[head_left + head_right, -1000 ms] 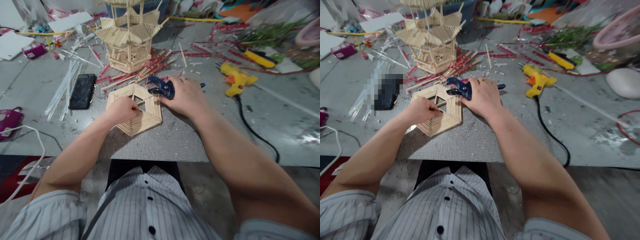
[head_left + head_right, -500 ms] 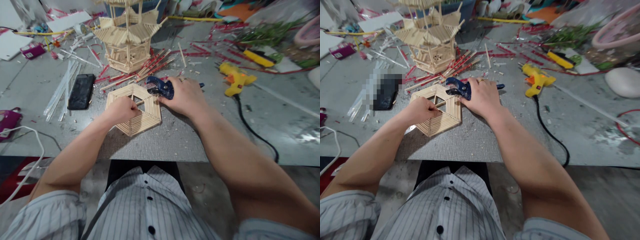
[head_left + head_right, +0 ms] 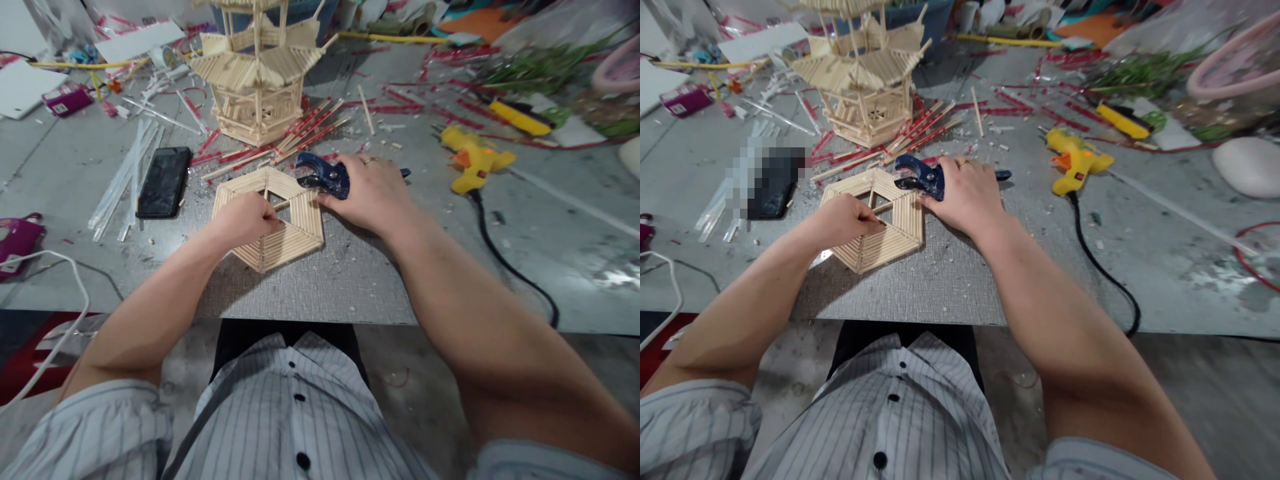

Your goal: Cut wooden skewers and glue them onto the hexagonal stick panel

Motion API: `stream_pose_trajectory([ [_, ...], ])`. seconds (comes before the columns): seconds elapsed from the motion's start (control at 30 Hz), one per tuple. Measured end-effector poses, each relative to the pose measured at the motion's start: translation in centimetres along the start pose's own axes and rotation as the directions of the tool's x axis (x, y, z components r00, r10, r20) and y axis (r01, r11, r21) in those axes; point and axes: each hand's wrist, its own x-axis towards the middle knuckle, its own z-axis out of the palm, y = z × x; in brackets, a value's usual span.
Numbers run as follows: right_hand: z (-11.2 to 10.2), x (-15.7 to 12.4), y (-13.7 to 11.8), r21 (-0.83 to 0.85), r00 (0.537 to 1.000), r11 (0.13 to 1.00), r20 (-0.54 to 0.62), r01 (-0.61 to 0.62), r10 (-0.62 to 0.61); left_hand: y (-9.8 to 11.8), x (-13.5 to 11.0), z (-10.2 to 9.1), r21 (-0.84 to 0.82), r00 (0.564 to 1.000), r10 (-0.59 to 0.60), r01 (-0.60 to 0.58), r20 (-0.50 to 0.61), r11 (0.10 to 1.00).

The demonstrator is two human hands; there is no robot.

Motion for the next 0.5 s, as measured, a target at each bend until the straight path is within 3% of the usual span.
stream_pose_trajectory([
  [0.27, -0.3, 0.1, -0.2, -0.038, 0.995, 0.997, 0.073, -0.069, 0.072, -0.3, 0.0, 0.0, -0.049, 1.000, 0.010, -0.009, 0.002, 0.999],
  [0.5, 0.0, 0.7, 1.0, -0.070, 0.996, 0.996, 0.062, -0.053, 0.057, -0.3, 0.1, -0.3, -0.025, 1.000, 0.025, -0.024, 0.018, 0.999],
])
